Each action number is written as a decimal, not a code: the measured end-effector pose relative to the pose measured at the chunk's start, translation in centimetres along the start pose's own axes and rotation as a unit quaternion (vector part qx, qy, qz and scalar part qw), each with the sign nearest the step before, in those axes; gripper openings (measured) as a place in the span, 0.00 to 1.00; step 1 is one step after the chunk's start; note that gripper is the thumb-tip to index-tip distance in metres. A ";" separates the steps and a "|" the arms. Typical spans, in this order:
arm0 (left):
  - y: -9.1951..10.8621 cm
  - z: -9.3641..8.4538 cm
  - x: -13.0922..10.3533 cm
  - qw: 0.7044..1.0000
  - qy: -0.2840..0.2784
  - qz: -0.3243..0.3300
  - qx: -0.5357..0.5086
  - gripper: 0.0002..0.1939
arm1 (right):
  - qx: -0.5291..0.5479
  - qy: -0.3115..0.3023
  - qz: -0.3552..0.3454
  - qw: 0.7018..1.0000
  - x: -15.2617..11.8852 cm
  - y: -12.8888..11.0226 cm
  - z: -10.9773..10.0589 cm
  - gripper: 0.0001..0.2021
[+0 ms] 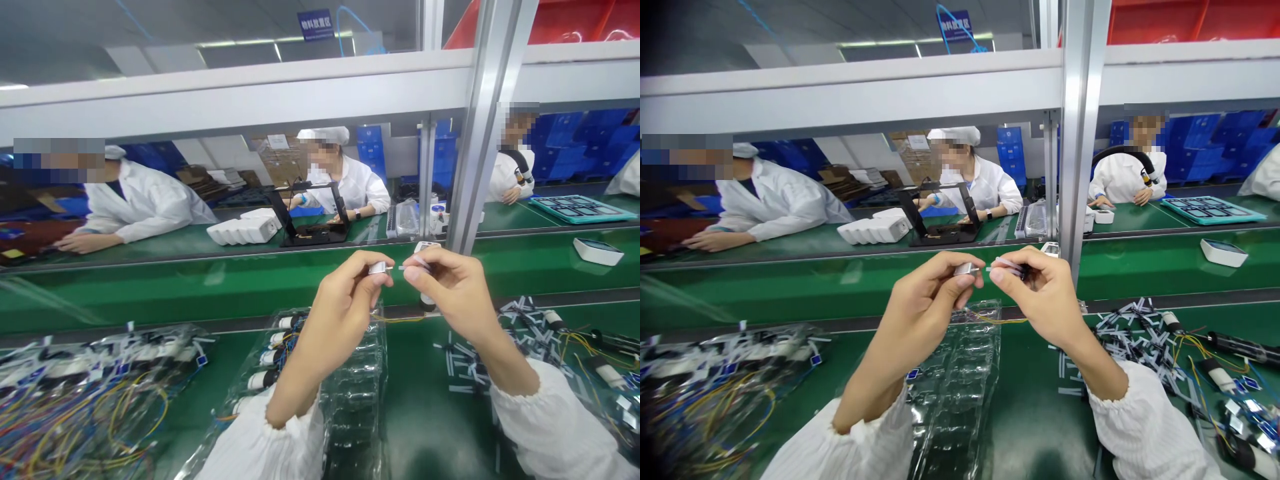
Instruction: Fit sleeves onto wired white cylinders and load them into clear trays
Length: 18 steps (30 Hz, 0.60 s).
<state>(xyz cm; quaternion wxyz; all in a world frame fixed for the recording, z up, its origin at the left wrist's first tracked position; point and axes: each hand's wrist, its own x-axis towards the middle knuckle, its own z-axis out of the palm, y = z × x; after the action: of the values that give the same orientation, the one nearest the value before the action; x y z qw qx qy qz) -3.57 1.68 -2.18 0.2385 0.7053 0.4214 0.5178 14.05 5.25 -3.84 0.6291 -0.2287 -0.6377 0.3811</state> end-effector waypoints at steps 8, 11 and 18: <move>0.0 0.7 -0.1 1.000 0.001 0.028 -0.003 0.02 | -0.008 -0.005 -0.036 0.999 -0.5 0.1 0.2 0.05; 0.0 1.2 -0.3 0.999 0.003 0.035 0.001 0.02 | -0.027 0.014 -0.050 0.998 -0.8 0.3 0.5 0.04; -0.4 2.3 -0.3 0.999 0.015 0.052 -0.007 0.05 | -0.064 0.081 -0.113 0.988 -1.3 1.3 1.7 0.07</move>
<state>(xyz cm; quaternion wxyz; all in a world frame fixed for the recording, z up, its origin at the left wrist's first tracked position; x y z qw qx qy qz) -1.56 1.84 -3.48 0.2098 0.7170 0.3840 0.5426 12.33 4.66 -5.51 0.7018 -0.2253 -0.6294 0.2460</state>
